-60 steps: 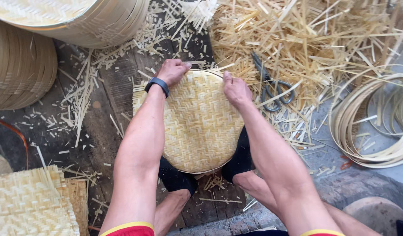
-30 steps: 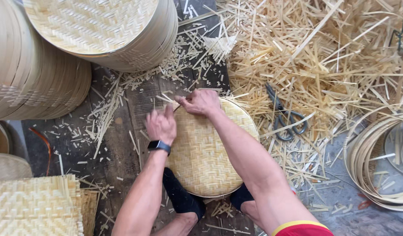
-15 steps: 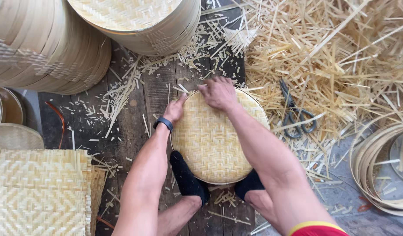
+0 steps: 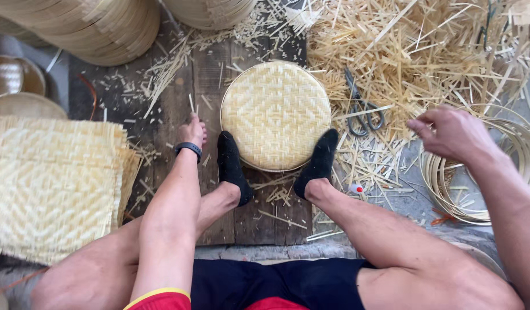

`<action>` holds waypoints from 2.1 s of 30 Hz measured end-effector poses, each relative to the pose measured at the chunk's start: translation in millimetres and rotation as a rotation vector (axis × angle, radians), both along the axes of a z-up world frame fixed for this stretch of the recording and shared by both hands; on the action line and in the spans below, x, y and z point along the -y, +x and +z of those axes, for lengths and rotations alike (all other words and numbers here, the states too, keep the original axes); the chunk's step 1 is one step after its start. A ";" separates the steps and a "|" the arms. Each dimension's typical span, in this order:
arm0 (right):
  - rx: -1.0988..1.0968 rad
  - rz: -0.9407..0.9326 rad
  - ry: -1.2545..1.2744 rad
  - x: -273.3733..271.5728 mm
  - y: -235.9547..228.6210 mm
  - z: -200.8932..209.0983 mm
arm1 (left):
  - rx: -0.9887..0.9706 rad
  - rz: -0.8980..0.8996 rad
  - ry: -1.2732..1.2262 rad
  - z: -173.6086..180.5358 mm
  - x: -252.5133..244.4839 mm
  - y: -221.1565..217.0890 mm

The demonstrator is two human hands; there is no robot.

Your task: The person trims excess bamboo strips from a woven lid using shears, positions the lid on a wooden form, and fits a circular bamboo hoop around the edge by hand.

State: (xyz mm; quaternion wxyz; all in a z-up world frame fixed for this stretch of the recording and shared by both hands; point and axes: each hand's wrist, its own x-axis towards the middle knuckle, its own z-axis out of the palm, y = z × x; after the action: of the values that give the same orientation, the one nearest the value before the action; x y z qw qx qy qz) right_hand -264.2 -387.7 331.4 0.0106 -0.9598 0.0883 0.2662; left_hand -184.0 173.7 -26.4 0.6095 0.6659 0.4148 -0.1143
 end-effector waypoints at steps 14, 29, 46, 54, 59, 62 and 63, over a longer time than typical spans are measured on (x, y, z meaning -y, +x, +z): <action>0.264 -0.568 0.740 -95.0 27.2 -272.4 | -0.008 0.126 0.167 -41.8 77.7 20.7; 0.270 -1.219 1.762 -72.5 53.7 -195.4 | 0.411 0.068 -0.881 122.7 66.0 65.7; 0.385 -0.521 0.238 10.0 33.3 -340.7 | 0.428 -0.844 0.840 86.4 214.1 -4.6; 0.088 -0.392 0.167 36.3 46.3 -370.0 | 0.334 -0.831 0.626 52.7 289.3 3.5; -0.178 -0.549 0.527 46.9 28.1 -335.4 | 0.415 -1.252 0.663 54.9 248.4 -21.8; -0.226 -0.567 0.401 28.4 -0.7 -300.6 | 0.499 -1.215 0.620 50.7 246.2 -26.2; -0.158 -0.505 0.340 20.7 -6.1 -287.7 | 0.495 -1.216 0.622 48.6 247.5 -24.0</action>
State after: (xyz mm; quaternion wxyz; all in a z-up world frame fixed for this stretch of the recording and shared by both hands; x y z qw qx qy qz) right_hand -270.3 -408.3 43.7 0.2299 -0.8682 0.2788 0.3400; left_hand -207.9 -73.8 22.2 0.2965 0.9276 -0.1655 -0.1559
